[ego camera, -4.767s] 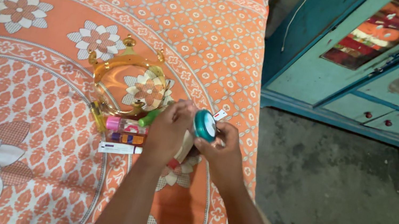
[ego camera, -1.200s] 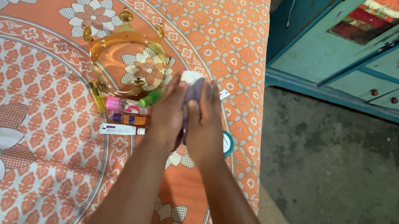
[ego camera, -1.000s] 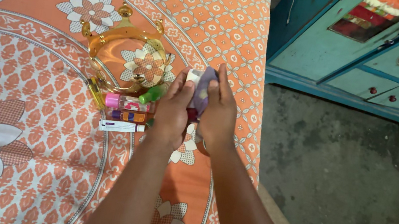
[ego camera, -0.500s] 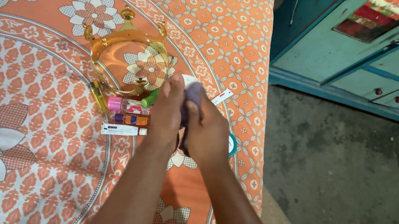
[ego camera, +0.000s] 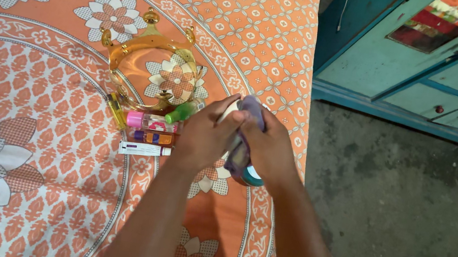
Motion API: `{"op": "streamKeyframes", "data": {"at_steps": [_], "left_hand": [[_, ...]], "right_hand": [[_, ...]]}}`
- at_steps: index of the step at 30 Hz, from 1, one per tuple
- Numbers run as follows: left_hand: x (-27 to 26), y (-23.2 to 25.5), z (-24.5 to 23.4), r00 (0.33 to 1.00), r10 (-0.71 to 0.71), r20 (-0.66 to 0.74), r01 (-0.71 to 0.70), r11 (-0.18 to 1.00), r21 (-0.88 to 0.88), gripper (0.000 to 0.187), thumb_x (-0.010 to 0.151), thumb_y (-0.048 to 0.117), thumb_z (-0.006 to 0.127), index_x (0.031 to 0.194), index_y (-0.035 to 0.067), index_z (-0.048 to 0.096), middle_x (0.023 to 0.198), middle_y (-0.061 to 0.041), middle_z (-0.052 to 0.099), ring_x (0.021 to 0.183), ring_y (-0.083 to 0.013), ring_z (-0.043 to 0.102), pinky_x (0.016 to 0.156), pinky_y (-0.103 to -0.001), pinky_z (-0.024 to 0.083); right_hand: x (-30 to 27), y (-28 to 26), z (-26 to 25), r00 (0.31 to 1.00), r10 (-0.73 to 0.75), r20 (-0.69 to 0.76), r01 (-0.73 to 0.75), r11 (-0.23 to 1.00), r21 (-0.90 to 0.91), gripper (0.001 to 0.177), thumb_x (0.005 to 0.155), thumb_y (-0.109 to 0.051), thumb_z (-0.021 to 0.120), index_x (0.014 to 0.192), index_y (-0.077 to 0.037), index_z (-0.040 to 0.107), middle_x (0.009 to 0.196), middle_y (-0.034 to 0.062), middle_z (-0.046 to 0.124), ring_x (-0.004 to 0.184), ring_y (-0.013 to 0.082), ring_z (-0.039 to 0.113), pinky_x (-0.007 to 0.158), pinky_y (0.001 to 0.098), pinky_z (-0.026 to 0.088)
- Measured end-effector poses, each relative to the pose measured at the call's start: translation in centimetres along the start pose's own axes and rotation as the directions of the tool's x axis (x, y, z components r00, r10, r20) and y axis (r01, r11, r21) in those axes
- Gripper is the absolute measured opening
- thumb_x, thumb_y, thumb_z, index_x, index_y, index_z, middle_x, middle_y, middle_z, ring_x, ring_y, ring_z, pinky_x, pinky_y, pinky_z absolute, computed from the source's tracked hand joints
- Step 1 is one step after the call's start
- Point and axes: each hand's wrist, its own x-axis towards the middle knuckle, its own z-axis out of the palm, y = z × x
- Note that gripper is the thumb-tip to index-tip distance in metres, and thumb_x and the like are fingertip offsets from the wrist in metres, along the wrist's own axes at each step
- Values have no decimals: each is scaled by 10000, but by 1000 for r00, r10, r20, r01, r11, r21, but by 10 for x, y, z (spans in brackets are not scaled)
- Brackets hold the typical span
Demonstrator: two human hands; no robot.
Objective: The person wipes several personal care items one by one with a purple cloth while sitting on a bed. They handle a blue bottle, a yellow bottle, a yellow bar of soap, a green tube, and small containers, then place each item on a nearby cabinet.
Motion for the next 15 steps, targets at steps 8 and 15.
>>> {"op": "streamKeyframes", "data": {"at_steps": [8, 15], "left_hand": [[2, -19, 6, 979, 162, -125, -151, 984, 91, 865, 820, 710, 662, 1380, 56, 573, 1337, -167, 528, 1142, -219, 643, 904, -336, 580], [6, -24, 17, 982, 36, -187, -20, 996, 85, 730, 839, 599, 754, 1288, 37, 633, 1228, -189, 540, 1043, -245, 598, 789, -365, 557]], "right_hand": [[-2, -30, 3, 996, -14, -85, -9, 964, -267, 375, 877, -334, 732, 1132, -60, 755, 791, 55, 734, 689, 111, 661, 628, 312, 545], [-10, -11, 10, 939, 17, -343, -143, 928, -345, 367, 877, -350, 768, 998, -7, 724, 787, 99, 720, 682, 163, 660, 636, 338, 537]]}}
